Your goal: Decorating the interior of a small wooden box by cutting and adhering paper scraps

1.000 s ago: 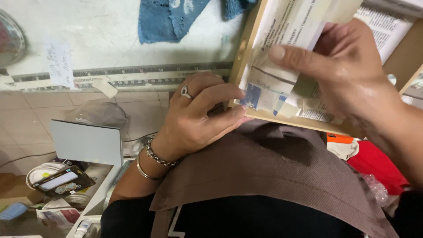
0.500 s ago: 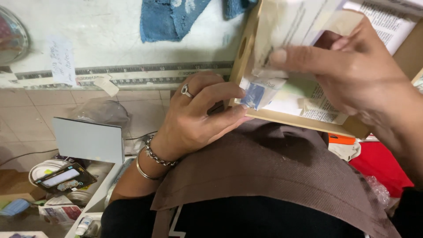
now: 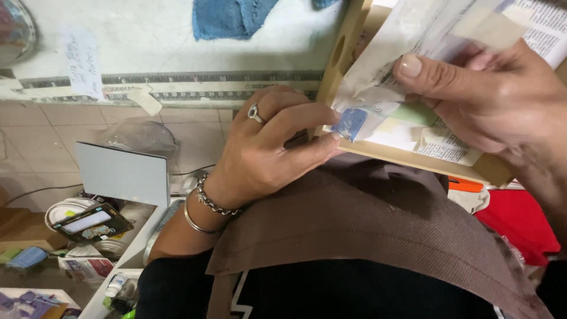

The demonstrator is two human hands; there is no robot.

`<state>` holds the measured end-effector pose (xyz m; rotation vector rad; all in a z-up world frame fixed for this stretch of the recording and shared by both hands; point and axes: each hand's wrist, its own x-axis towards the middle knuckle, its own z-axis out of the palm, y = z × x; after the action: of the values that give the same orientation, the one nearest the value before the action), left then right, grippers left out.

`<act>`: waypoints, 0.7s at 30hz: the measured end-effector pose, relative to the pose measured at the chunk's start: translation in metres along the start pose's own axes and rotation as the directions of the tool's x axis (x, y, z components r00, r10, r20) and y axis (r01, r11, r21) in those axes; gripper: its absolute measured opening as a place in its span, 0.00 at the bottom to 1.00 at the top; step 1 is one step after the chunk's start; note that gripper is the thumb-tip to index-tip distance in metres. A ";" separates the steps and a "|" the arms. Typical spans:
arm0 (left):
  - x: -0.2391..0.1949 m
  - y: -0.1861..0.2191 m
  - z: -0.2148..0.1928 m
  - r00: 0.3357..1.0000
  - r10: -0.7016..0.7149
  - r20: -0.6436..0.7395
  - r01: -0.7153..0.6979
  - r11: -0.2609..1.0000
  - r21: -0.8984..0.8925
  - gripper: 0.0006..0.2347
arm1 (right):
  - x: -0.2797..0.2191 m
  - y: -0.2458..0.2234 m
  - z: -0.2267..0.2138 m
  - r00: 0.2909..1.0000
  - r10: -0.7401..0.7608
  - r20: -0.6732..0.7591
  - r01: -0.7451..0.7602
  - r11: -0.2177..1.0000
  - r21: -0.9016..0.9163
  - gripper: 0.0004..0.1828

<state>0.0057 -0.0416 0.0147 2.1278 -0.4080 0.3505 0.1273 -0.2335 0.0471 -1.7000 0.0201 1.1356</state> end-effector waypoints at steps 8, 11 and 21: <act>0.002 -0.004 -0.008 0.993 0.097 0.071 -0.100 0.994 0.046 0.14 | 0.004 0.000 -0.003 0.989 -0.026 0.145 -0.017 0.957 0.288 0.10; 0.003 -0.007 -0.007 0.996 0.089 0.028 -0.087 0.994 -0.061 0.13 | 0.004 -0.003 -0.005 0.976 -0.076 0.206 0.046 0.988 0.146 0.15; 0.040 0.002 -0.022 0.975 -0.139 0.170 0.190 0.922 -0.337 0.05 | 0.004 -0.011 -0.003 0.912 -0.223 0.343 0.209 0.975 0.077 0.14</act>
<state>0.0385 -0.0310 0.0440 1.8231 -0.3412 0.0210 0.1371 -0.2290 0.0522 -1.4043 -0.3597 1.2442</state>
